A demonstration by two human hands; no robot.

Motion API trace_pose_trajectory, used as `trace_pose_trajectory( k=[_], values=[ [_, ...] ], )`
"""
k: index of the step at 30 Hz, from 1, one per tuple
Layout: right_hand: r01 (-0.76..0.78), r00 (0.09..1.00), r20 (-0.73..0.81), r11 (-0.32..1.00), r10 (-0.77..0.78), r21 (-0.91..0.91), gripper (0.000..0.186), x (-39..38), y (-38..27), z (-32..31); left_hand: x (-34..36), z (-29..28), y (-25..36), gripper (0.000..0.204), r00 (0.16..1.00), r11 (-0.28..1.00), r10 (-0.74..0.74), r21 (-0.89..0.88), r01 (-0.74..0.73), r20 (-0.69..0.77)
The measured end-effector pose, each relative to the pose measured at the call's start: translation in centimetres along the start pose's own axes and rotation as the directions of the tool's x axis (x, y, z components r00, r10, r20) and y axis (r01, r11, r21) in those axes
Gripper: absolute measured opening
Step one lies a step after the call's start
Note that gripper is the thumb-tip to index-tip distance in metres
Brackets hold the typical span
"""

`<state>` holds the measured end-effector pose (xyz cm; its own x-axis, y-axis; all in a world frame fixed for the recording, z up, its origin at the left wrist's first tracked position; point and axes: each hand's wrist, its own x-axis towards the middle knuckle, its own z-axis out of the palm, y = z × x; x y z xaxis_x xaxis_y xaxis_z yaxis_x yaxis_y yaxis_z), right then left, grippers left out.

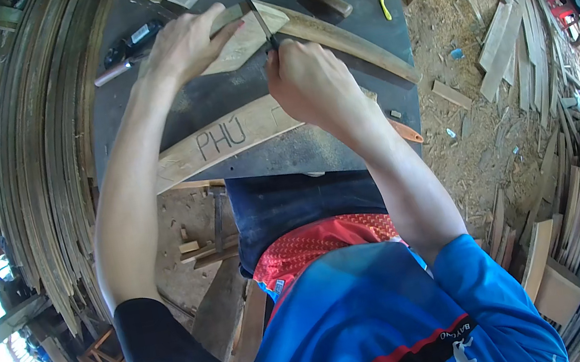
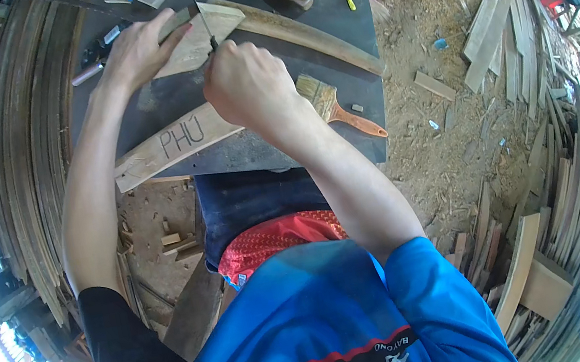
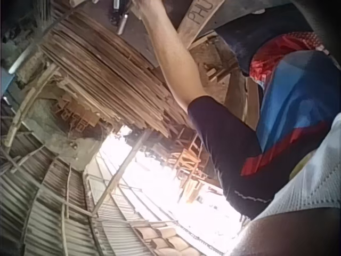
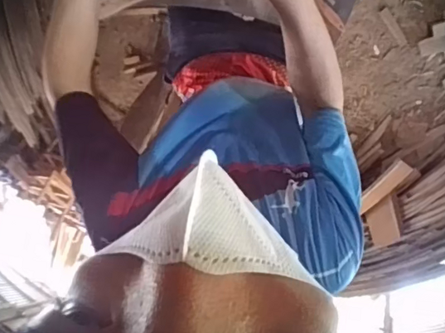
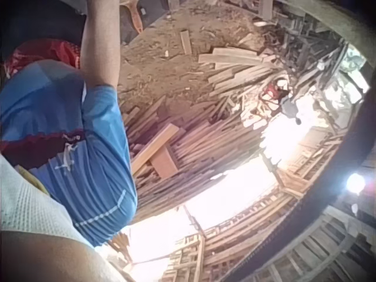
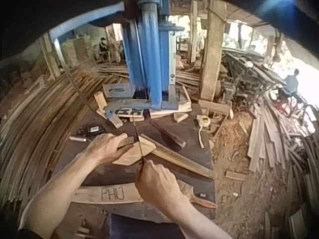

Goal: Sawing a piece of wood into a specific shape on a workbench.

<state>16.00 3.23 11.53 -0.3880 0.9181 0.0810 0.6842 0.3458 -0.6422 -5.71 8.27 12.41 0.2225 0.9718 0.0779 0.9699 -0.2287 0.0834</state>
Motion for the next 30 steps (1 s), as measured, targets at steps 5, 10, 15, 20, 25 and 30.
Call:
trace_pose_trajectory(
  k=[5, 10, 15, 20, 25, 30],
  values=[
    [0.110, 0.994, -0.014, 0.993, -0.110, 0.043, 0.029, 1.4, 0.8, 0.5, 0.5, -0.6, -0.5, 0.039, 0.997, 0.994, -0.064, -0.085, 0.067, 0.037],
    [0.044, 0.999, -0.022, 0.998, -0.043, 0.040, 0.034, -1.6, 0.5, 1.2, -2.5, -0.8, 1.1, 0.042, 1.000, 0.999, -0.022, -0.024, 0.022, -0.009],
    [0.023, 1.000, -0.012, 0.995, -0.022, 0.092, 0.037, -2.5, 1.7, 0.1, -0.8, -1.2, 3.1, 0.039, 0.985, 0.999, 0.041, 0.025, -0.046, 0.167],
    [-0.220, 0.973, 0.125, 0.948, 0.195, 0.228, 0.040, -2.6, 3.2, -0.9, 0.9, -0.3, 5.8, 0.036, 0.939, 0.975, 0.122, 0.137, -0.174, 0.323],
    [0.025, 0.998, -0.062, 0.965, -0.010, 0.262, 0.040, -0.9, 6.4, 2.8, 0.9, -0.5, 6.6, 0.038, 0.962, 0.976, 0.136, 0.138, -0.171, 0.235],
    [-0.125, 0.992, 0.028, 0.950, 0.122, 0.288, 0.035, -5.9, 4.6, 1.2, 0.4, 0.0, 6.2, 0.032, 0.965, 0.982, 0.118, 0.118, -0.149, 0.235]
  ],
)
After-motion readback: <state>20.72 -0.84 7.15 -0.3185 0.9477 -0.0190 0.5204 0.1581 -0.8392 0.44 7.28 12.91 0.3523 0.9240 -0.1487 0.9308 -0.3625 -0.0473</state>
